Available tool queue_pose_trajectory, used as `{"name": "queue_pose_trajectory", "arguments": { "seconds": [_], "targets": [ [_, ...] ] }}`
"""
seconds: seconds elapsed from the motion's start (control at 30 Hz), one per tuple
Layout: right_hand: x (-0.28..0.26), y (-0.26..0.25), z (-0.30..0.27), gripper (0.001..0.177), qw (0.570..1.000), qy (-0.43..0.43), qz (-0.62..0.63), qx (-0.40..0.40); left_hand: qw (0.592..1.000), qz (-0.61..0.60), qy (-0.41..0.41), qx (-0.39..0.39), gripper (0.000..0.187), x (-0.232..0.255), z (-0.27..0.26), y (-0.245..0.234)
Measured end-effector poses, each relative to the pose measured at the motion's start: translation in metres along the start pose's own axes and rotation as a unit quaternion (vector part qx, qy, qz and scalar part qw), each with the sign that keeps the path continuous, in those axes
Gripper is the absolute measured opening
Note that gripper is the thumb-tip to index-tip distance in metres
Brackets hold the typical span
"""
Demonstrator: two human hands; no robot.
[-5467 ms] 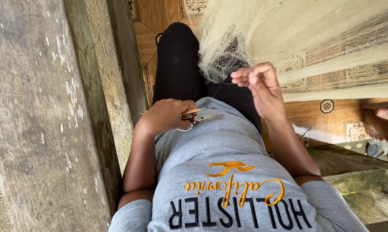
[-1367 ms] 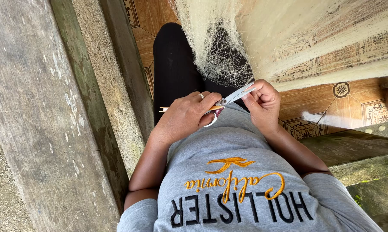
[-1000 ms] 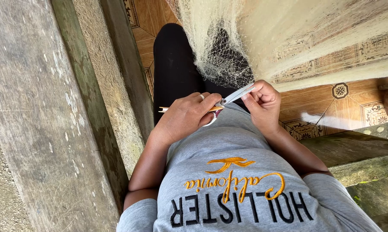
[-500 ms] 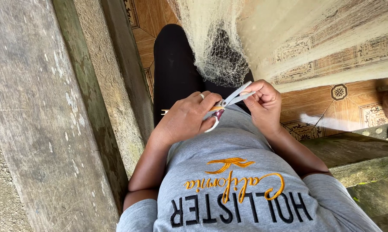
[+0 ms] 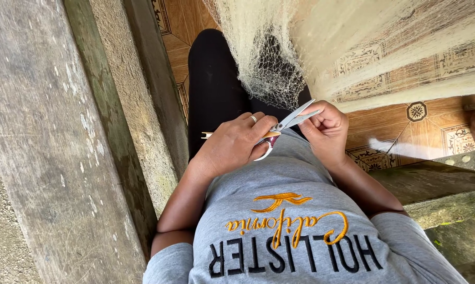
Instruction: Repairing a fishing net using a netting needle and scissors
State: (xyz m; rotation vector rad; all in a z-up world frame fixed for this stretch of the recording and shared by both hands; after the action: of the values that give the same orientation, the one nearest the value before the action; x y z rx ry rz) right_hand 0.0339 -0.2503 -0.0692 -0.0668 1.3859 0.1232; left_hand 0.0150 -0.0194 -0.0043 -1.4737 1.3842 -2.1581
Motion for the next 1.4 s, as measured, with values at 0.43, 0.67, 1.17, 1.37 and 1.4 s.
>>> {"name": "queue_pose_trajectory", "arguments": {
  "seconds": [0.43, 0.67, 1.17, 1.37, 1.4],
  "targets": [
    [-0.007, 0.001, 0.001, 0.007, 0.999, -0.009, -0.029, -0.010, 0.999, -0.031, -0.013, -0.027, 0.032, 0.004, 0.002, -0.006],
    [-0.005, 0.002, 0.004, 0.008, 1.000, 0.001, -0.024, -0.013, 0.999, -0.033, -0.016, -0.026, 0.030, 0.001, 0.001, -0.004],
    [-0.004, 0.009, 0.012, 0.011, 0.977, 0.057, -0.067, -0.194, 0.984, -0.119, -0.113, -0.067, 0.043, -0.030, -0.014, -0.019],
    [-0.032, 0.009, 0.017, 0.023, 0.856, 0.068, -0.357, -0.368, 0.986, -0.060, -0.141, -0.068, 0.030, -0.077, -0.011, 0.034],
    [-0.026, 0.002, 0.017, 0.024, 0.809, 0.084, -0.427, -0.395, 0.983, -0.055, -0.152, -0.082, 0.031, -0.084, -0.010, 0.041]
  ]
}}
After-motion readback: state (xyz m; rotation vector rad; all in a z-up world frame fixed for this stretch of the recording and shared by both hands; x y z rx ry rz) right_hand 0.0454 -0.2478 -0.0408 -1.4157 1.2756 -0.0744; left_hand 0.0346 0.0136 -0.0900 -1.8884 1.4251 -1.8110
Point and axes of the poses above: each hand's wrist, its own z-axis towards the middle knuckle, its own y-axis out of the palm, x = y × z, the point moved 2 cm from there along z, towards the middle knuckle, and after that the axes turned 1 degree about z, right-handed, at the moved point
